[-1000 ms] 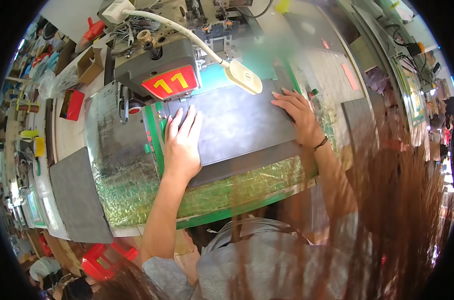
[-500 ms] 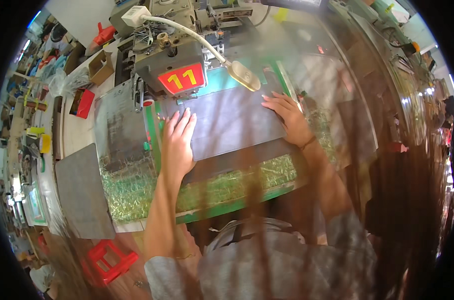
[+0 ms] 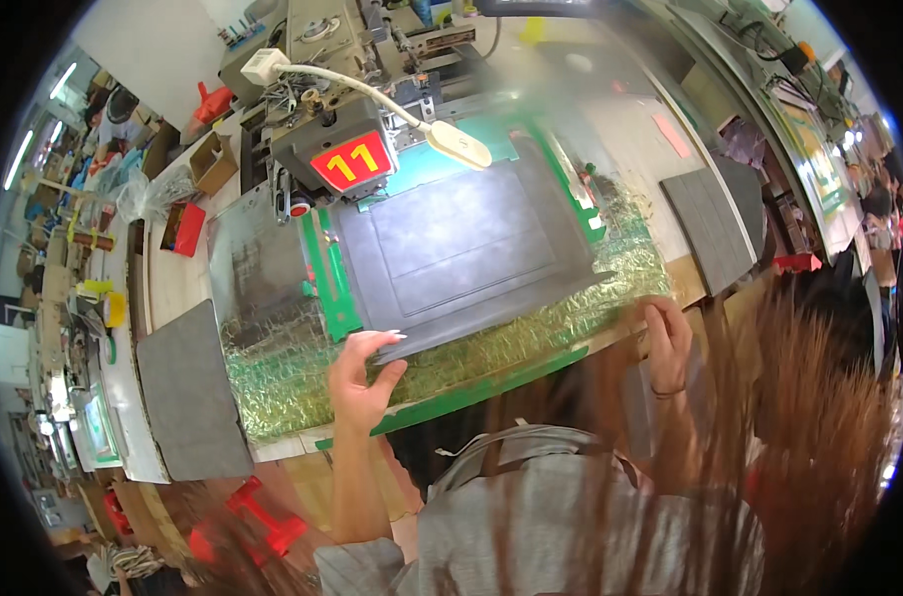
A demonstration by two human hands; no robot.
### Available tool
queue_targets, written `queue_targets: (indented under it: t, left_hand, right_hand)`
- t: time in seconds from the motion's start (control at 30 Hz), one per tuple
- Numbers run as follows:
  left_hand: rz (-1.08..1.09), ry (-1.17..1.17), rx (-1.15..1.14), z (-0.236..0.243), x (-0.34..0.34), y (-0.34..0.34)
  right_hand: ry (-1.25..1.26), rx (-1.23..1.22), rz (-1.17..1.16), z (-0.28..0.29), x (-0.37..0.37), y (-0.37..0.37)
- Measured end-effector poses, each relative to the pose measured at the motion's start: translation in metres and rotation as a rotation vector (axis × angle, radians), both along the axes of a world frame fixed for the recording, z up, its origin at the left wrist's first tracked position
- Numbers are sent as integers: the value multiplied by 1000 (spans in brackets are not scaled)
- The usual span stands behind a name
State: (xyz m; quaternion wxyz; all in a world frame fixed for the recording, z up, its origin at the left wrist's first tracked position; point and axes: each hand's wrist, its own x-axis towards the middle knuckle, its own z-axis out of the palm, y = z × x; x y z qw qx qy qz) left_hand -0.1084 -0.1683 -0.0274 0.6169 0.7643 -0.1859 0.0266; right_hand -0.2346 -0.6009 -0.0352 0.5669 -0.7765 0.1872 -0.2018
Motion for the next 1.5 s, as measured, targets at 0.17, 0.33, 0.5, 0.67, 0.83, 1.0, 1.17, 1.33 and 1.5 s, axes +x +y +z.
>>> queue_targets:
  t: [0.17, 0.33, 0.5, 0.67, 0.83, 1.0, 1.17, 1.33, 1.5]
  left_hand:
    - [-267, -111, -76, -6, 10, 0]
    - [-652, -32, -62, 23, -2, 27]
    - [-1002, 108, 87, 37, -55, -29]
    - [-1054, 107, 204, 25, -95, -108]
    - [-985, 150, 322, 11, -93, -117]
    - [-921, 214, 393, 5, -98, -117]
    - [-838, 244, 402, -5, -106, -110]
    - [-552, 139, 365, 22, -85, -84]
    - [578, -301, 851, -28, -78, 114]
  right_hand:
    - [123, 521, 72, -3, -29, 11]
    - [208, 1121, 262, -5, -48, 10]
    - [158, 816, 317, -12, -109, -16]
    - [68, 922, -160, -94, -273, -103]
    - [135, 1037, -754, -225, -445, -123]
    - [393, 869, -1103, -369, -497, -124]
    - [561, 700, -1125, -417, -460, -146]
    - [1032, 256, -898, -409, -459, -149]
    - [785, 259, -563, -451, -414, -221]
